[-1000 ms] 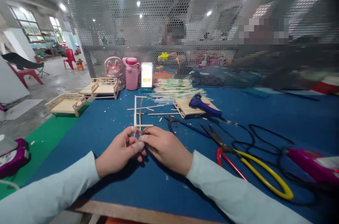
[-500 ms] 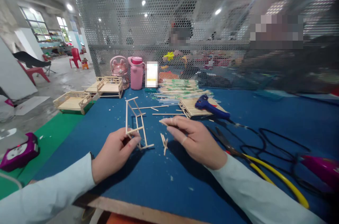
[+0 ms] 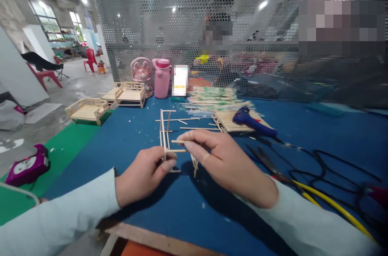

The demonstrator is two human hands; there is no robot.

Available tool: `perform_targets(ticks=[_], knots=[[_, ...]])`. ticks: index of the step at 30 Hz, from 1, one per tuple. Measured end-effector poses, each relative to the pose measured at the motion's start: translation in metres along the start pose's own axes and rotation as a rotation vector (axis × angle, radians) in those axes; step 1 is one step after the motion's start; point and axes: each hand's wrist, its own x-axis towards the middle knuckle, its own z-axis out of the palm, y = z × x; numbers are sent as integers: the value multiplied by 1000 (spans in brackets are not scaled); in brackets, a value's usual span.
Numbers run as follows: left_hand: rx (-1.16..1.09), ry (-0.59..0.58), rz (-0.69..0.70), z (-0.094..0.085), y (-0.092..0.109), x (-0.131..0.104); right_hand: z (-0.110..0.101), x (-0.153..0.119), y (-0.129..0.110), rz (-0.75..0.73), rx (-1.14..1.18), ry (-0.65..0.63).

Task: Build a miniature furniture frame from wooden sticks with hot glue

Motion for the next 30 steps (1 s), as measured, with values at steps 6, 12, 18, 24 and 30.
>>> perform_targets(ticks=[6,12,18,24,30], knots=[[-180,111,-131,-3,5,-1,5,1,-3,-10,19,-74],[-330,218,-118,10,0,-3,8,-6,-4,-22,94,-61],[-232,183,103,17,0,-1,-19,-11,31,156,125,290],[-141,243,273,19,10,9,-39,5,109,119,-576,-24],[-132,291,272,25,1,11,-19,10,112,74,-713,-113]])
